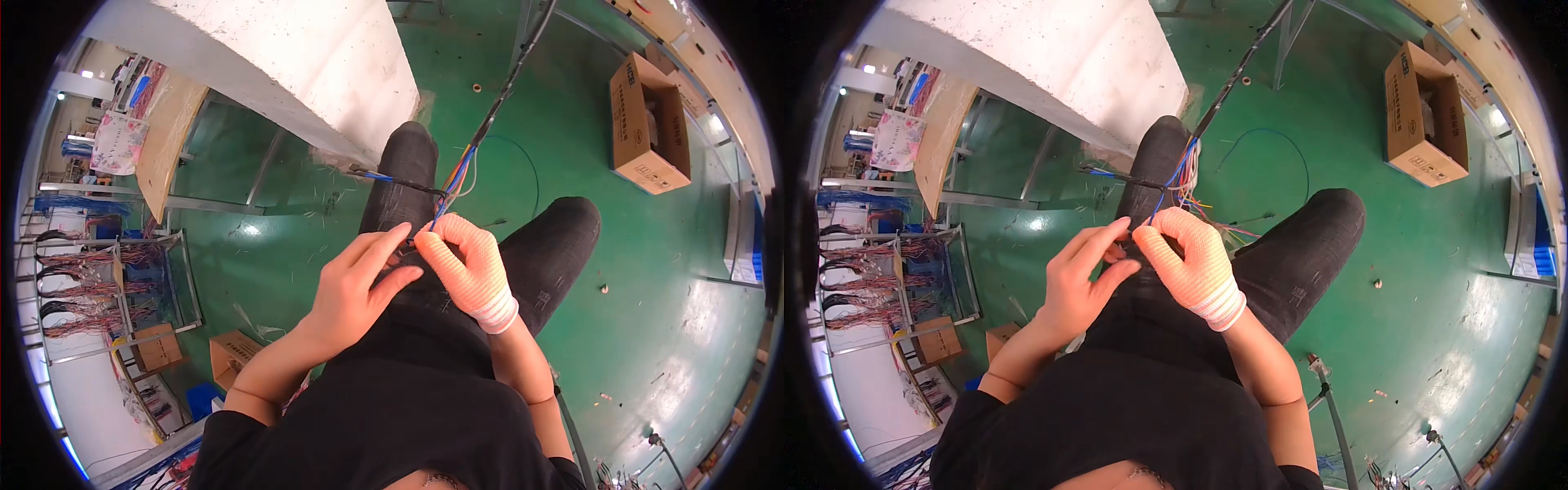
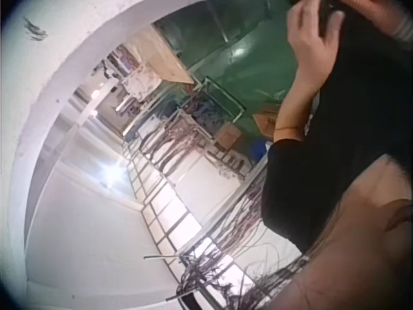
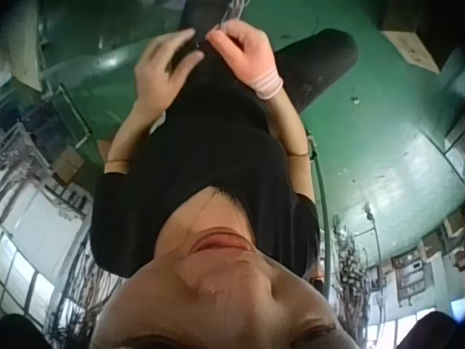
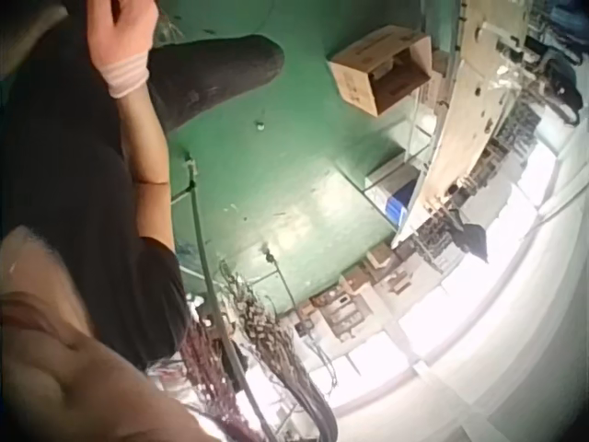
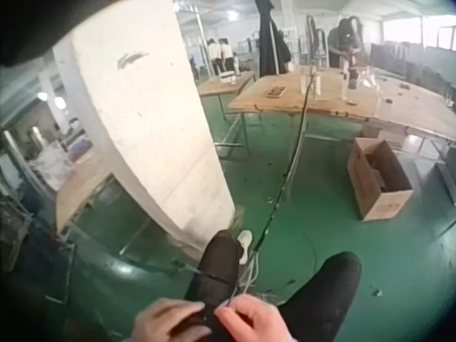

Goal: Assembling and wrapping a multi-connector wire harness with electrical tape at a workbench.

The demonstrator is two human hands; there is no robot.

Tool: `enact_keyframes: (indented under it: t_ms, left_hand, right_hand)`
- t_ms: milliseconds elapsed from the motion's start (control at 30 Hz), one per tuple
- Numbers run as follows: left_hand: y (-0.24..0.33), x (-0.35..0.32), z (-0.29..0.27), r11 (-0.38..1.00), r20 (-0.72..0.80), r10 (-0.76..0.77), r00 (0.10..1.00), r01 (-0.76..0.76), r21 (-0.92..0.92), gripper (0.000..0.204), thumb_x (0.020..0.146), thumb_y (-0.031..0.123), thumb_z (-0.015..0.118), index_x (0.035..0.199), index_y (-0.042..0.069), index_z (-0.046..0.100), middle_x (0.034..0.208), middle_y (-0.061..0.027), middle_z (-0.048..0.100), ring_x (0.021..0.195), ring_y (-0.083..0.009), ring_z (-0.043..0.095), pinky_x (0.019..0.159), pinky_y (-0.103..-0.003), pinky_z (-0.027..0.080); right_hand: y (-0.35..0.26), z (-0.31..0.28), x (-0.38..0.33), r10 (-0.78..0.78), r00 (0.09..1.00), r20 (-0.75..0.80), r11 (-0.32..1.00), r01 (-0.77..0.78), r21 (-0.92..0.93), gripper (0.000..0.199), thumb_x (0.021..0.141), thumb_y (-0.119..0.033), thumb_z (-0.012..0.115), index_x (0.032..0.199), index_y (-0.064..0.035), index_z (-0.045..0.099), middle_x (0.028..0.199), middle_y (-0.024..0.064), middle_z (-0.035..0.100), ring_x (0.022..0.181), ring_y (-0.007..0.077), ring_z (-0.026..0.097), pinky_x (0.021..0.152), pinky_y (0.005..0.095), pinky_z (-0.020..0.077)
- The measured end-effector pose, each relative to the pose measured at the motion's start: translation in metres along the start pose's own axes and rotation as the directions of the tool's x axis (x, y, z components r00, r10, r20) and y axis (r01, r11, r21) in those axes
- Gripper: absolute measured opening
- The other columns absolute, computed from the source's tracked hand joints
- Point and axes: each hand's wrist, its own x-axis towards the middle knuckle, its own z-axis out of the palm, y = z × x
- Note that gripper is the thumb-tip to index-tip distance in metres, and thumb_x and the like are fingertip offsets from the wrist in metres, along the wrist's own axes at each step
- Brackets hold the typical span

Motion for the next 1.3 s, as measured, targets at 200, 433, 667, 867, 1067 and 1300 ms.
enact_keyframes:
  t_ms: [200, 433, 667, 867, 1067, 1300]
  left_hand:
    - [-0.006, 0.02, -0.013, 0.976, 0.117, 0.144, 0.983, -0.16, 0.144, 0.028, 0.08, 0.007, 0.071, 0.105, -0.001, 0.063, 0.086, -0.012, 0.062, 0.072, -0.0294, 0.063, 0.06, -0.036, 0.05]
    - [-0.007, 0.028, -0.013, 0.999, 0.136, 0.003, 0.991, -0.007, 0.032, 0.022, 0.085, 0.007, 0.066, 0.106, 0.0, 0.064, 0.088, -0.0131, 0.063, 0.074, -0.0245, 0.063, 0.064, -0.033, 0.05]
    - [-0.007, 0.028, -0.022, 0.883, 0.206, -0.379, 0.902, 0.419, -0.21, 0.016, 0.089, 0.006, 0.063, 0.103, -0.001, 0.067, 0.08, -0.0059, 0.06, 0.07, -0.0105, 0.056, 0.062, -0.023, 0.044]
    - [-0.007, 0.018, -0.017, 0.687, 0.279, -0.522, 0.806, 0.591, -0.422, 0.021, 0.097, 0.01, 0.053, 0.104, -0.005, 0.065, 0.087, -0.0088, 0.064, 0.068, -0.0118, 0.062, 0.06, -0.023, 0.051]
    - [0.0, 0.014, -0.007, 0.78, 0.13, -0.489, 0.863, 0.499, -0.378, 0.019, 0.094, 0.01, 0.059, 0.105, -0.004, 0.065, 0.08, -0.0084, 0.065, 0.068, -0.0121, 0.065, 0.061, -0.024, 0.054]
    - [-0.007, 0.012, -0.005, 0.849, 0.066, -0.382, 0.922, 0.378, -0.369, 0.018, 0.094, 0.005, 0.056, 0.106, -0.005, 0.065, 0.087, -0.0102, 0.067, 0.073, -0.0121, 0.065, 0.063, -0.023, 0.054]
  right_hand:
    - [0.005, 0.001, 0.0, 0.005, 1.0, 0.027, 1.0, -0.005, 0.023, 0.015, 0.092, -0.01, 0.058, 0.082, 0.0023, 0.06, 0.073, -0.0002, 0.053, 0.07, 0.006, 0.045, 0.061, 0.0226, 0.0386]
    - [0.005, -0.005, 0.007, -0.063, 0.988, 0.141, 0.998, 0.06, 0.025, 0.01, 0.086, -0.009, 0.063, 0.085, 0.001, 0.062, 0.08, 0.0127, 0.058, 0.074, 0.0282, 0.057, 0.068, 0.0341, 0.047]
    - [0.02, -0.011, -0.002, -0.274, 0.941, 0.2, 0.944, 0.302, -0.132, 0.013, 0.082, -0.005, 0.063, 0.094, -0.0004, 0.064, 0.08, 0.0114, 0.062, 0.077, 0.0262, 0.06, 0.07, 0.0318, 0.0481]
    - [0.052, -0.016, 0.03, -0.085, 0.98, -0.182, 0.989, 0.061, -0.135, 0.011, 0.088, -0.005, 0.061, 0.096, 0.0021, 0.064, 0.075, 0.002, 0.059, 0.065, 0.0053, 0.048, 0.06, 0.0207, 0.0411]
    - [0.076, -0.011, 0.053, -0.145, 0.967, -0.209, 0.937, 0.066, -0.343, 0.008, 0.086, -0.008, 0.066, 0.086, -0.002, 0.061, 0.067, -0.0014, 0.053, 0.059, 0.0039, 0.044, 0.054, 0.0213, 0.0378]
    - [0.076, -0.011, 0.049, -0.014, 0.992, -0.124, 0.98, -0.011, -0.2, 0.013, 0.085, -0.006, 0.066, 0.096, 0.0016, 0.063, 0.077, -0.0006, 0.061, 0.067, 0.0021, 0.05, 0.061, 0.0182, 0.0423]
